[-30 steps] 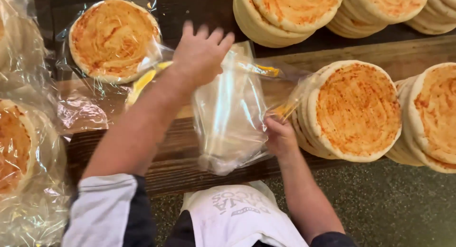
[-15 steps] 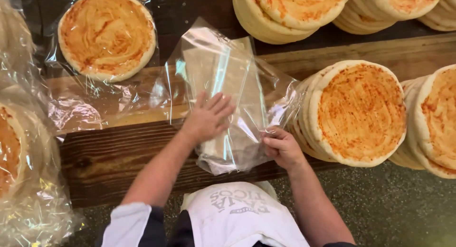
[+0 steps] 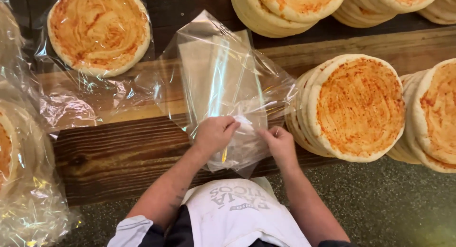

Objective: The person is taking individual pizza bases from a stack and placing them into plastic bags for packaging.

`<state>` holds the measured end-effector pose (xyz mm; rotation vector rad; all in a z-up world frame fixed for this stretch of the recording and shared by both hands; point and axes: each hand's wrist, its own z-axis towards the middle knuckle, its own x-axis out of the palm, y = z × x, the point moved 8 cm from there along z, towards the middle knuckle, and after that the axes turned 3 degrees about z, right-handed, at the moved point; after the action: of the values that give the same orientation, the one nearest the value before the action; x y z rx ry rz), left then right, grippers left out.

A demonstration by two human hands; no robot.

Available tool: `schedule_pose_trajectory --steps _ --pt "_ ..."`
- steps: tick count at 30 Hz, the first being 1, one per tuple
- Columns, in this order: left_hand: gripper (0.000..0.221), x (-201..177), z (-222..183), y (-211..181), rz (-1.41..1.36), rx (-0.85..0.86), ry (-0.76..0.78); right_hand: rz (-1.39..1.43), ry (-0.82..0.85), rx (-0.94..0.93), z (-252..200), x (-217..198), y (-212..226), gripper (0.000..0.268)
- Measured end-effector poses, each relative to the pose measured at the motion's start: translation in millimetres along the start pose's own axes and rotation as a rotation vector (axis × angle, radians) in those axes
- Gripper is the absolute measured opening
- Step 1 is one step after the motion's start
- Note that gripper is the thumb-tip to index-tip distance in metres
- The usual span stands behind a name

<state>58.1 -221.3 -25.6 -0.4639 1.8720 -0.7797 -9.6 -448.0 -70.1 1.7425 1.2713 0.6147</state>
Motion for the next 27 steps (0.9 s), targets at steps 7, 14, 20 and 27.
schedule_pose_trajectory --steps 7,14,20,27 --pt "0.03 -22 -35 -71 0.388 0.464 -0.248 -0.275 0.077 -0.01 -56 24 79 0.025" --pt "0.045 -9 -22 -51 0.375 0.297 -0.13 0.619 0.282 0.36 -43 64 53 0.013" --pt "0.049 -4 -22 -48 0.273 0.162 -0.059 0.507 0.115 0.2 4 25 -37 0.024" --pt "0.013 -7 5 -11 -0.248 -0.153 -0.038 0.344 -0.024 0.174 15 14 -38 0.034"
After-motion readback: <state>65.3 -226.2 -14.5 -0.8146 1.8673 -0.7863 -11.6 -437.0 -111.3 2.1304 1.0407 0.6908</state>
